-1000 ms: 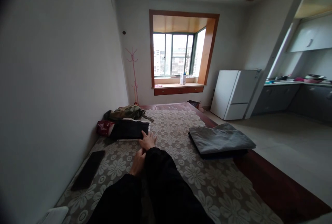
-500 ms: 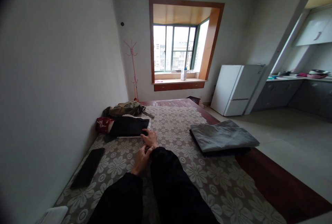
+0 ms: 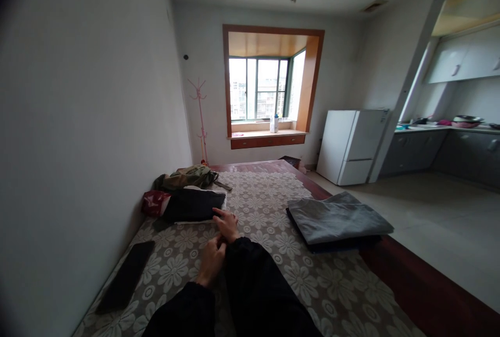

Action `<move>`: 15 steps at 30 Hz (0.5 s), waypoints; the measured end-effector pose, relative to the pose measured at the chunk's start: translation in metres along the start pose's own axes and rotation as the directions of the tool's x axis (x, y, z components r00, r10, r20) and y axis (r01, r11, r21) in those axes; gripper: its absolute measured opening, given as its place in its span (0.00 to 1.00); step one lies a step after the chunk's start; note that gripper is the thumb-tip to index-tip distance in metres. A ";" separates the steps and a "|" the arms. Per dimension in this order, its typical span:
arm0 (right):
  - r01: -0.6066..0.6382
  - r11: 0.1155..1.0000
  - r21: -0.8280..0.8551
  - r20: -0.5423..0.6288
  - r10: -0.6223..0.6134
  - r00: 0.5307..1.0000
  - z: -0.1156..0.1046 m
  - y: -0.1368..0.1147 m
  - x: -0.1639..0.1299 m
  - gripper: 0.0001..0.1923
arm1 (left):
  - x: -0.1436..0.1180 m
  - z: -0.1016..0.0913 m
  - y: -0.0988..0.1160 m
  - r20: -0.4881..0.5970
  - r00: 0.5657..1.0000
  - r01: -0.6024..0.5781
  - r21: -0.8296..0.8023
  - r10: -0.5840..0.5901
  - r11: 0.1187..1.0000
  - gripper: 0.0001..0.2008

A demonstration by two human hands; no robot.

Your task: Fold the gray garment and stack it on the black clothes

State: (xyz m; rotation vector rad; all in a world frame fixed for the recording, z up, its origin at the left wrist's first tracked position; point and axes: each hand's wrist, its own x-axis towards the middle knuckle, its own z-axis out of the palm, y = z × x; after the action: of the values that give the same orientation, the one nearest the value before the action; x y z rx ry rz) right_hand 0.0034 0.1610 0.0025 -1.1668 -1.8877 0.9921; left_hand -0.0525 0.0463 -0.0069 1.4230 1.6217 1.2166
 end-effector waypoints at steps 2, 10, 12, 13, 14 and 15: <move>0.081 0.970 0.229 -0.032 -0.076 0.997 -0.001 -0.007 -0.006 0.22 | 0.006 -0.002 -0.006 -0.087 0.995 0.018 -0.236 -0.039 0.971 0.20; 0.116 0.789 0.604 -0.151 -0.030 0.988 -0.040 0.000 -0.054 0.23 | 0.007 -0.041 0.008 -0.030 0.923 0.027 -0.989 -0.383 0.144 0.26; 0.083 0.762 0.642 -0.145 0.015 0.989 -0.057 0.016 -0.067 0.23 | 0.002 -0.046 0.015 -0.048 0.894 -0.003 -0.995 -0.446 0.100 0.26; 0.055 0.740 0.670 -0.113 0.030 0.993 -0.065 0.025 -0.072 0.25 | 0.000 -0.046 0.018 -0.063 0.869 0.005 -0.991 -0.491 0.136 0.23; 0.013 0.715 0.699 -0.061 0.042 0.997 -0.071 0.034 -0.077 0.29 | -0.001 -0.045 0.020 -0.082 0.842 0.024 -0.982 -0.533 0.189 0.20; -0.048 0.695 0.717 0.023 0.046 0.999 -0.075 0.042 -0.080 0.35 | -0.001 -0.044 0.022 -0.107 0.818 0.043 -0.968 -0.566 0.246 0.19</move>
State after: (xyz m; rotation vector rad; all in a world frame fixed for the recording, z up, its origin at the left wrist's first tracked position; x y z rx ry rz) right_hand 0.1121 0.1187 -0.0122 -0.7224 -1.2426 1.5713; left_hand -0.0836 0.0349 0.0289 -0.0184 0.9162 1.8420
